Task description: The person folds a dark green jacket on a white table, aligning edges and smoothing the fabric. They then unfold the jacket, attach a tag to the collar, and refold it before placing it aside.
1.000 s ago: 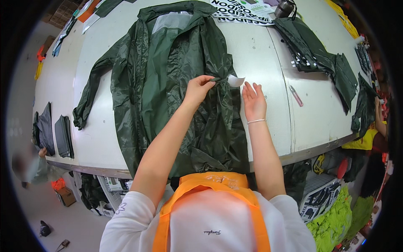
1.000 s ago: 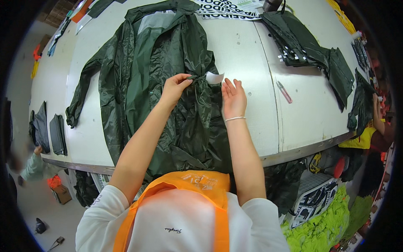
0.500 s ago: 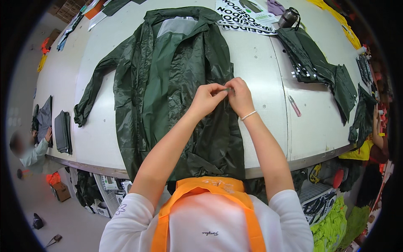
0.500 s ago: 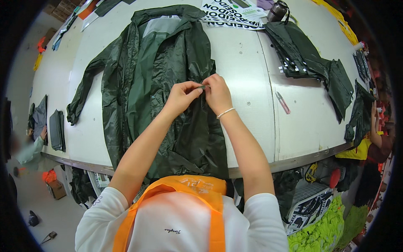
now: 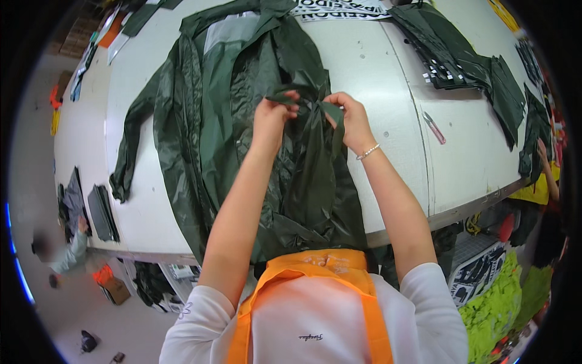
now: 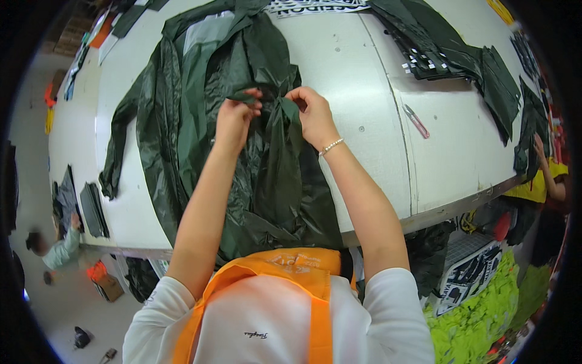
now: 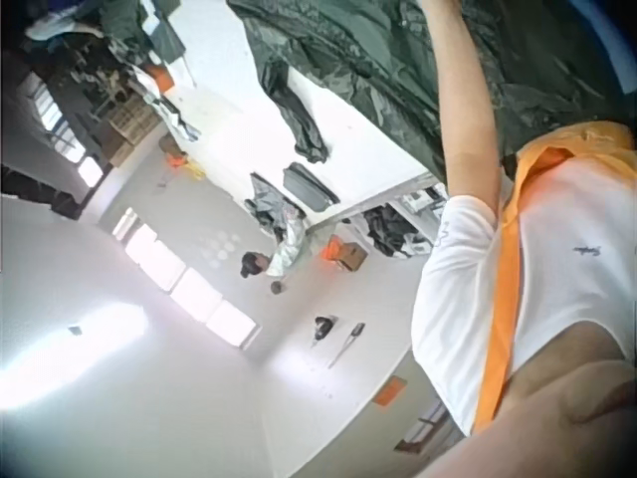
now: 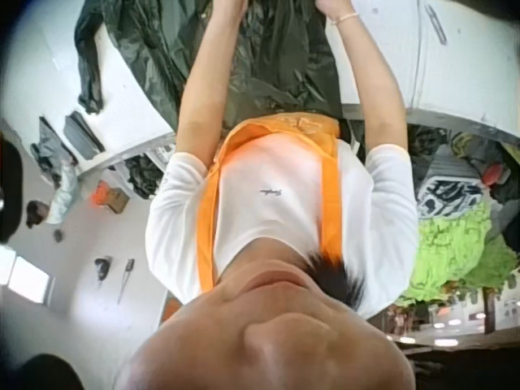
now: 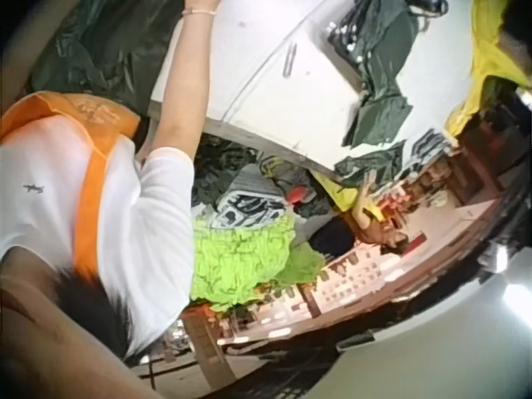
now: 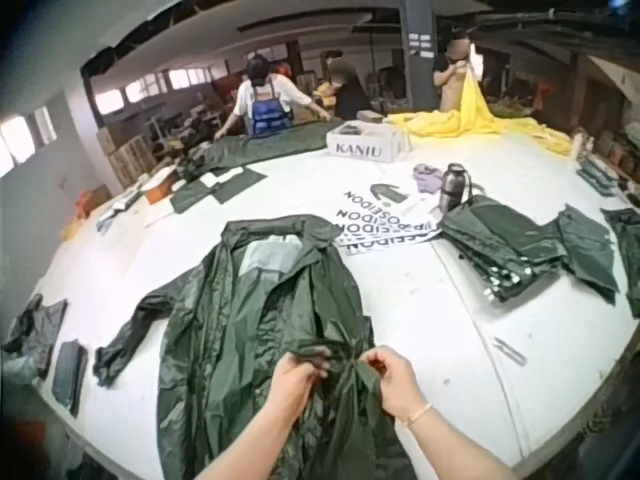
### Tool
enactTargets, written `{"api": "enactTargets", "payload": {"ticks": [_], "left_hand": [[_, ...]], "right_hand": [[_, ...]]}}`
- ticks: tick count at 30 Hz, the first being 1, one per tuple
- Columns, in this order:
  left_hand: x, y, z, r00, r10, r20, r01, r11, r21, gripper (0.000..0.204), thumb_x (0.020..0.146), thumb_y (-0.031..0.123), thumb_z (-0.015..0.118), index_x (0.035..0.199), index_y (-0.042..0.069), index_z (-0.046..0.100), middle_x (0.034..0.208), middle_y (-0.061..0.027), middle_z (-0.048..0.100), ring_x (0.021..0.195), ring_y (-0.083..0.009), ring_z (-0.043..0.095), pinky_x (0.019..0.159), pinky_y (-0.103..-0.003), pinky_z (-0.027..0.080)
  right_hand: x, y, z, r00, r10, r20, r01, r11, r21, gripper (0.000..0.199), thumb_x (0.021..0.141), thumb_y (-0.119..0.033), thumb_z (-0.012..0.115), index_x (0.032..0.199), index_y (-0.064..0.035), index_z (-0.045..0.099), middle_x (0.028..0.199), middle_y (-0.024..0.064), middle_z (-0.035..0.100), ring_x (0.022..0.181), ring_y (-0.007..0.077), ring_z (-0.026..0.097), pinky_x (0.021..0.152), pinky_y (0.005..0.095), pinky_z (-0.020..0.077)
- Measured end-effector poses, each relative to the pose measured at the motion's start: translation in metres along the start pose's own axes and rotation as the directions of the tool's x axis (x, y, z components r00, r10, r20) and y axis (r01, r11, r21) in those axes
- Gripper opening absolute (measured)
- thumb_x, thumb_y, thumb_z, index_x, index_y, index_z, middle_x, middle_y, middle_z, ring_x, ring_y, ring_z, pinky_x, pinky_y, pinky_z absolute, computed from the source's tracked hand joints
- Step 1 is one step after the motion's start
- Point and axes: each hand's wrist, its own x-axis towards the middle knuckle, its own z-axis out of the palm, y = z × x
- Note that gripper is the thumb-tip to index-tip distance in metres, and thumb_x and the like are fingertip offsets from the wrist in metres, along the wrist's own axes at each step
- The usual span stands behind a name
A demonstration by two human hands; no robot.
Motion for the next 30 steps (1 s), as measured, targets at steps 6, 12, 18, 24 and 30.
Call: {"api": "enactTargets", "payload": {"ticks": [6,12,18,24,30], "left_hand": [[-0.014,-0.020,0.022,0.990,0.087,0.112,-0.096,0.993,0.075,0.026,0.080,0.000,0.062,0.105,0.004,0.058,0.096,0.0000,0.060,0.089,-0.0085,0.056,0.077,-0.022,0.043],[-0.018,0.002,0.032,0.988,0.068,0.140,-0.096,0.974,0.203,0.026,0.080,0.002,0.065,0.105,0.003,0.059,0.097,0.0001,0.063,0.084,-0.0062,0.056,0.073,-0.020,0.043],[-0.021,-0.002,0.044,0.949,0.260,0.176,-0.308,0.665,0.680,0.025,0.071,0.002,0.066,0.094,-0.002,0.060,0.075,-0.0053,0.064,0.070,-0.0093,0.059,0.064,-0.024,0.046],[-0.018,-0.008,0.030,0.993,0.079,0.088,-0.118,0.568,0.814,0.013,0.072,0.006,0.065,0.082,-0.001,0.061,0.067,-0.0017,0.061,0.061,-0.0092,0.056,0.058,-0.023,0.043],[-0.011,-0.011,0.021,1.000,-0.028,-0.001,0.027,0.944,0.328,0.008,0.076,0.007,0.063,0.080,0.002,0.058,0.069,0.0027,0.054,0.061,-0.0048,0.047,0.056,-0.022,0.035]], "right_hand": [[0.000,-0.004,-0.006,0.992,-0.123,0.026,0.125,0.987,-0.104,0.009,0.080,0.000,0.062,0.087,0.0000,0.058,0.083,0.0072,0.061,0.075,0.0123,0.058,0.069,0.0254,0.0473],[0.000,-0.033,-0.019,0.933,-0.353,0.065,0.349,0.849,-0.396,0.008,0.080,-0.002,0.062,0.085,-0.0007,0.056,0.073,0.0123,0.063,0.064,0.0265,0.059,0.062,0.0279,0.0474],[0.011,-0.025,-0.024,0.961,-0.273,0.043,0.266,0.870,-0.415,0.010,0.079,-0.002,0.061,0.087,-0.0030,0.056,0.068,0.0108,0.064,0.061,0.0253,0.063,0.058,0.0286,0.0483],[0.028,-0.062,-0.040,0.924,-0.101,-0.368,0.180,0.966,0.187,0.031,0.095,-0.030,0.049,0.087,-0.0013,0.057,0.069,0.0107,0.065,0.060,0.0140,0.062,0.057,0.0239,0.0475],[0.019,-0.006,-0.048,0.955,0.091,-0.282,0.004,0.948,0.319,0.011,0.088,-0.010,0.059,0.085,0.0003,0.060,0.088,0.0113,0.066,0.072,0.0155,0.063,0.064,0.0242,0.0498]]}}
